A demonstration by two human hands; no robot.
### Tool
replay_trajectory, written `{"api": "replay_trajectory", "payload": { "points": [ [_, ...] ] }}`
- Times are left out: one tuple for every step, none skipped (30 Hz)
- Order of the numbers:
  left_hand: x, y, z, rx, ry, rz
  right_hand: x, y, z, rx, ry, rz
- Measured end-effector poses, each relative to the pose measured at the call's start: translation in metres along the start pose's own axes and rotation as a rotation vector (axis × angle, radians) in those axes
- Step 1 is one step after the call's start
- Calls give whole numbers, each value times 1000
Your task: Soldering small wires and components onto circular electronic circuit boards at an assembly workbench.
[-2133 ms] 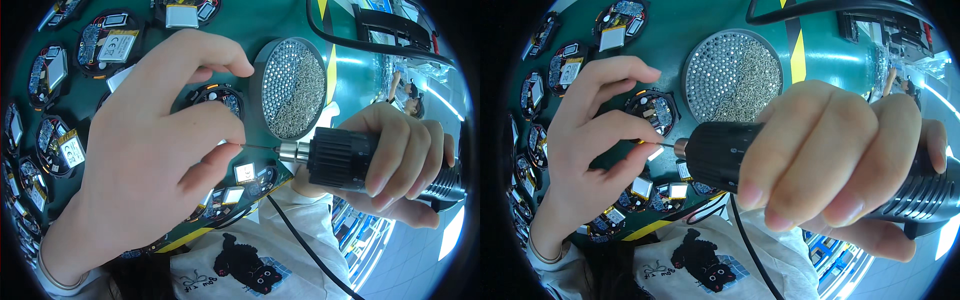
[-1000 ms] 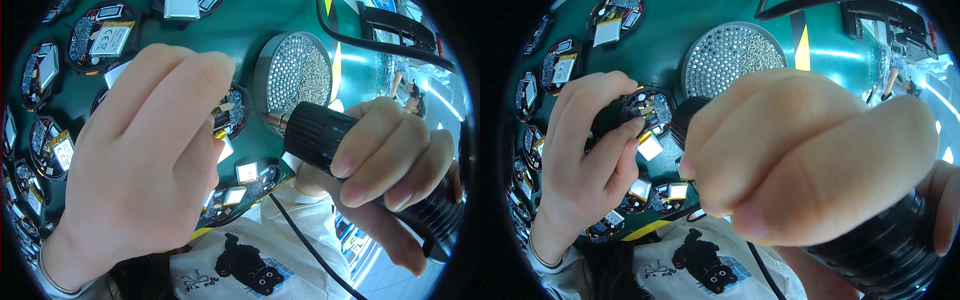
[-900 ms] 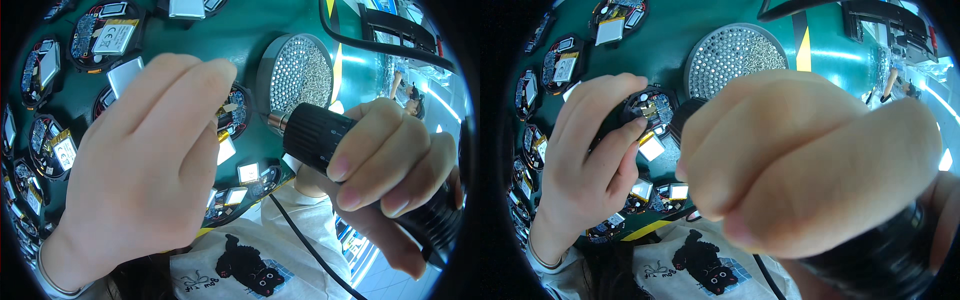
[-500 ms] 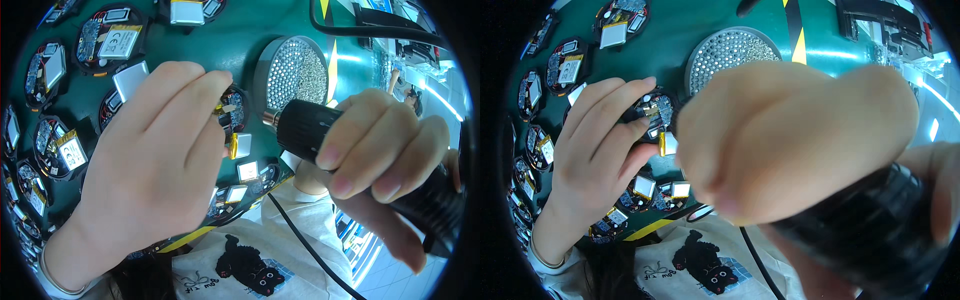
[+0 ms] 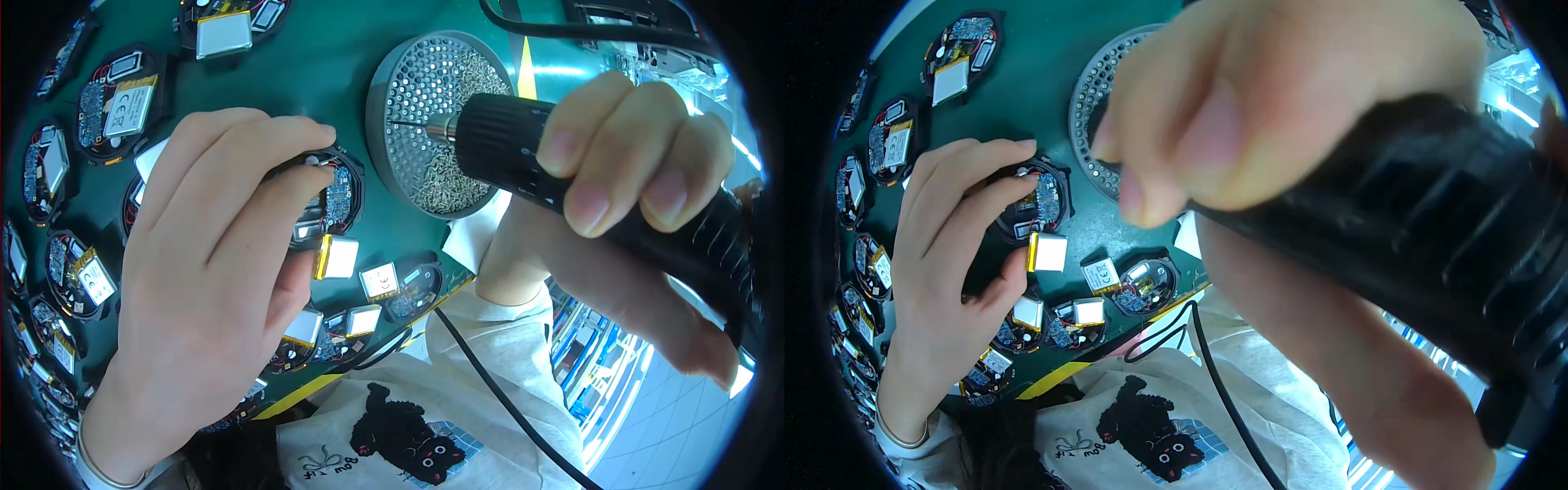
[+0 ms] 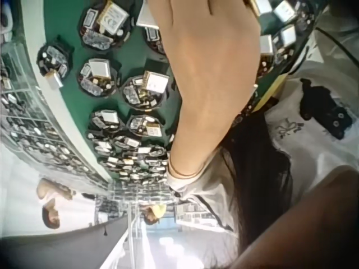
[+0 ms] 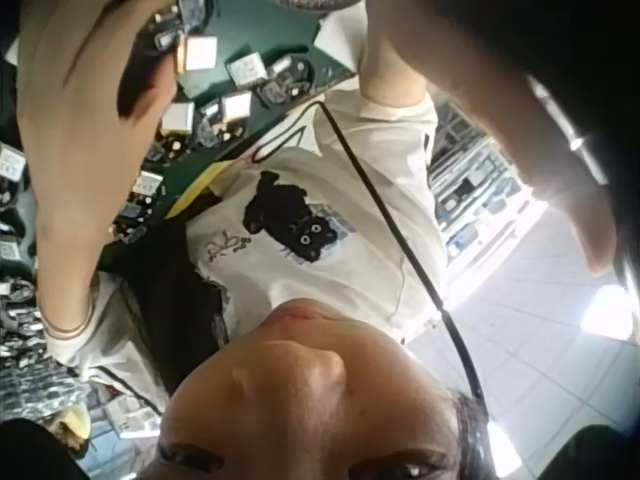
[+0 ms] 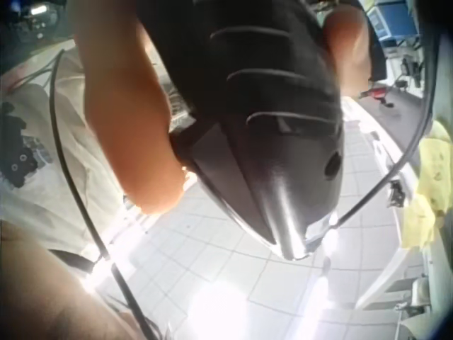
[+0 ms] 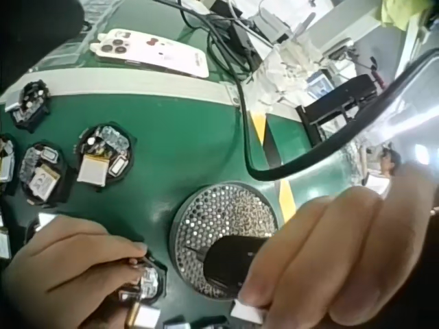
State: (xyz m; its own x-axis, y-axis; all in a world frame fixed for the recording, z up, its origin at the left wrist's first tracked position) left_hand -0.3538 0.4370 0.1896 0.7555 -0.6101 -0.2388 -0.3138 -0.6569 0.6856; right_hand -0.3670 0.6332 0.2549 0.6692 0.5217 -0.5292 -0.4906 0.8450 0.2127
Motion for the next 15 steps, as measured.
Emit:
{"api": "replay_trajectory", "payload": {
  "points": [
    [-1,-2,1,4,-2,-2,-25,-6,-5,-97,-121,236],
    [-2,-4,1,8,-2,-6,-24,-5,-5,-93,-127,231],
    [-2,-3,2,4,1,-5,-26,-6,-5,-87,-124,237],
    [-2,0,2,9,-3,-16,-27,-7,-5,-80,-121,243],
    [-1,1,2,14,-8,-27,-27,-8,-5,-84,-118,245],
    [-1,1,3,18,-7,-28,-26,-8,-4,-78,-119,217],
    [-1,0,4,33,-14,-34,-26,-7,-3,-71,-120,189],
    [-2,-1,4,49,-22,-42,-23,-6,4,-68,-126,191],
    [-1,-1,5,42,-12,-44,-25,-1,11,-122,-111,98],
    [0,-1,6,50,-18,-55,-25,2,17,-174,-99,6],
    [1,0,6,58,-26,-65,-17,3,19,-248,-46,-173],
    [1,1,5,55,-20,-67,-18,0,23,-254,-46,-171],
    [1,2,4,44,-32,-68,-21,-4,23,-312,-81,-154],
    [1,3,3,33,-45,-69,-22,-8,22,-369,-117,-138],
    [1,1,5,37,-42,-66,-21,-16,14,-345,-75,-116]
  ]
}}
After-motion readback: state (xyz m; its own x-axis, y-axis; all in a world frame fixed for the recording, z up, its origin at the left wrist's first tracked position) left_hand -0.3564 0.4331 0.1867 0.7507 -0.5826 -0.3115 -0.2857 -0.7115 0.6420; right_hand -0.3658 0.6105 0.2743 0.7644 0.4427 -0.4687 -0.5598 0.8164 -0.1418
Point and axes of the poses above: each hand's wrist, its own x-axis away from the middle knuckle, its own y-axis out of the back of the hand, z = x × y, the point moved 6 cm from there along -x, towards the middle knuckle, and after that the axes turned 5 degrees about -x, right-handed, at the moved point
